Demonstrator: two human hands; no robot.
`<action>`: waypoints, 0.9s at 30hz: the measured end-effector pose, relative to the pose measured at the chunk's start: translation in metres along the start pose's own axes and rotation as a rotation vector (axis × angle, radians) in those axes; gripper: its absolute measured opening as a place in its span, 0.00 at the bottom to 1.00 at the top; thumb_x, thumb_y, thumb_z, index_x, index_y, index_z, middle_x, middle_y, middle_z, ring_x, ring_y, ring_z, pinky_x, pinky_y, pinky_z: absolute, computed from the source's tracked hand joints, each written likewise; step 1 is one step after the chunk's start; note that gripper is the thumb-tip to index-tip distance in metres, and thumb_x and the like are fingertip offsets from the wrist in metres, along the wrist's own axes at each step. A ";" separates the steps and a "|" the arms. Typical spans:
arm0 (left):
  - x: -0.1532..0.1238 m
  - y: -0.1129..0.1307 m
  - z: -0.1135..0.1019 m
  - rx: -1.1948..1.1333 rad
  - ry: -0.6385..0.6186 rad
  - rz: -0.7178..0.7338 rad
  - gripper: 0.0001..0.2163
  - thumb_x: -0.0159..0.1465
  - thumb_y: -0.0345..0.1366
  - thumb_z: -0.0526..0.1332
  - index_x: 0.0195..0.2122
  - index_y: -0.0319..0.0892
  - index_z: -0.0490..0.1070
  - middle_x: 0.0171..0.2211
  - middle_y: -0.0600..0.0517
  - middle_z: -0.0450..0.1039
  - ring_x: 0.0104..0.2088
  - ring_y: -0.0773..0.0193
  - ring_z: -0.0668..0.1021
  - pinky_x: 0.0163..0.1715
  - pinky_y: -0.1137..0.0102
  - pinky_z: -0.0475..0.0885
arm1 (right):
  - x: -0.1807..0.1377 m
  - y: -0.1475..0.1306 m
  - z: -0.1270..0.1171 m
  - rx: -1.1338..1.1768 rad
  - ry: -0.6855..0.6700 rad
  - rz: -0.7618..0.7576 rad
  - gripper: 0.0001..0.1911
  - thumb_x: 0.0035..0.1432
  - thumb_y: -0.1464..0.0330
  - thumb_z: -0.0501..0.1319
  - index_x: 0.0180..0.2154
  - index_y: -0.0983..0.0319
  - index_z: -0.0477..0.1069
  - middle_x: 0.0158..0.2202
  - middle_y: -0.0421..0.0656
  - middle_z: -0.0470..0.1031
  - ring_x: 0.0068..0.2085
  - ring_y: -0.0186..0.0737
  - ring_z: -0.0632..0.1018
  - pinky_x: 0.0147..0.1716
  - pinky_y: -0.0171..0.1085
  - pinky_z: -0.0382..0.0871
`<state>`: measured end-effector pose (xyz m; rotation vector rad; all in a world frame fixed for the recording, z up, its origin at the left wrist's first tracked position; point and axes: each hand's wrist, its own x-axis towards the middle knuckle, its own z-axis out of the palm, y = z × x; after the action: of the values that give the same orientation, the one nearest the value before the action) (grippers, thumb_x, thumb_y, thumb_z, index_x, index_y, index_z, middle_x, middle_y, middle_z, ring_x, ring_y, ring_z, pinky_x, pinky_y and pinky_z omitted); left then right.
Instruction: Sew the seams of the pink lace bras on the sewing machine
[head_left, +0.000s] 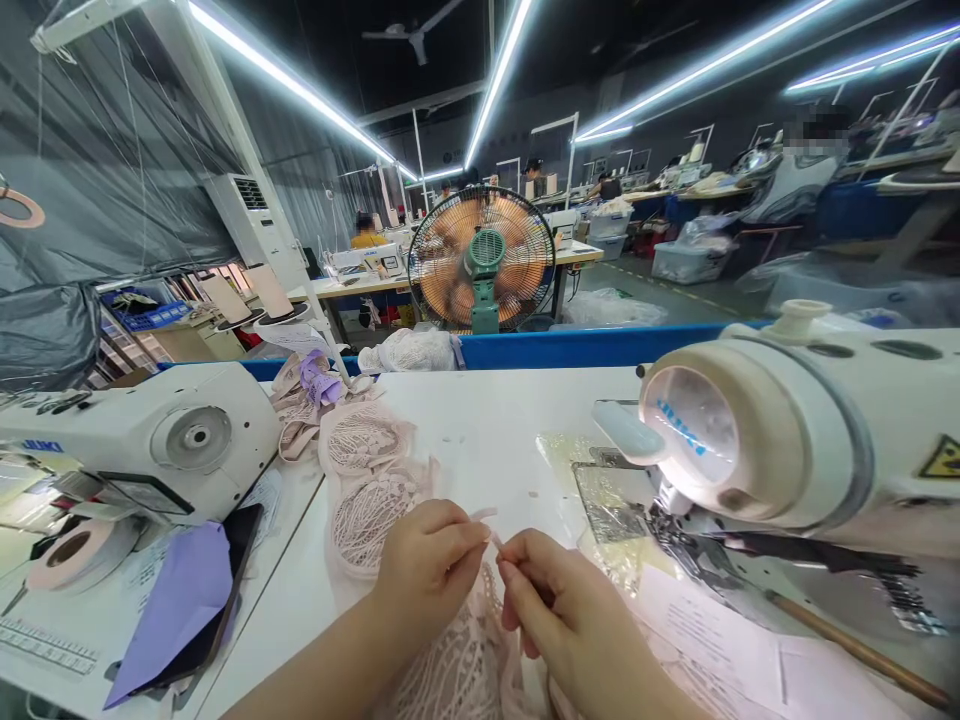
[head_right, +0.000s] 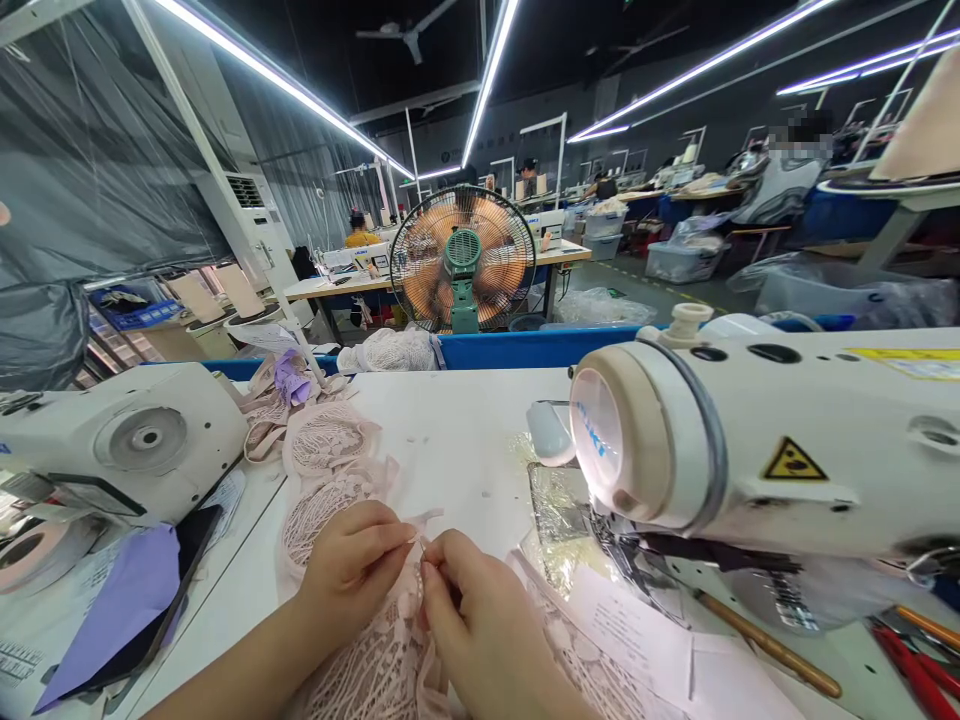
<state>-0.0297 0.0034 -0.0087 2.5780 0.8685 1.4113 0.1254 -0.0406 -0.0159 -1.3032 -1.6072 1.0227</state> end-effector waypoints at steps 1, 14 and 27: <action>0.001 0.001 -0.002 0.058 0.003 0.074 0.07 0.60 0.25 0.57 0.36 0.40 0.72 0.25 0.51 0.71 0.25 0.68 0.71 0.24 0.74 0.65 | -0.001 0.000 0.000 0.003 0.004 -0.011 0.10 0.59 0.62 0.47 0.28 0.58 0.60 0.19 0.34 0.72 0.16 0.31 0.68 0.18 0.32 0.58; 0.002 0.005 -0.006 0.099 0.049 0.173 0.07 0.59 0.23 0.56 0.37 0.40 0.66 0.27 0.50 0.73 0.28 0.67 0.73 0.27 0.74 0.69 | -0.009 -0.007 0.002 0.010 0.058 -0.115 0.11 0.60 0.63 0.45 0.29 0.57 0.61 0.18 0.34 0.70 0.15 0.30 0.68 0.16 0.31 0.58; 0.004 0.009 -0.008 0.088 0.046 0.198 0.09 0.57 0.21 0.55 0.35 0.40 0.66 0.27 0.50 0.72 0.26 0.68 0.73 0.24 0.75 0.68 | -0.011 -0.002 0.006 -0.018 0.080 -0.114 0.11 0.60 0.62 0.46 0.29 0.57 0.60 0.19 0.35 0.69 0.15 0.30 0.67 0.12 0.30 0.55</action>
<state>-0.0307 -0.0033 0.0019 2.7751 0.7133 1.5190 0.1209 -0.0525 -0.0169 -1.2342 -1.6135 0.8787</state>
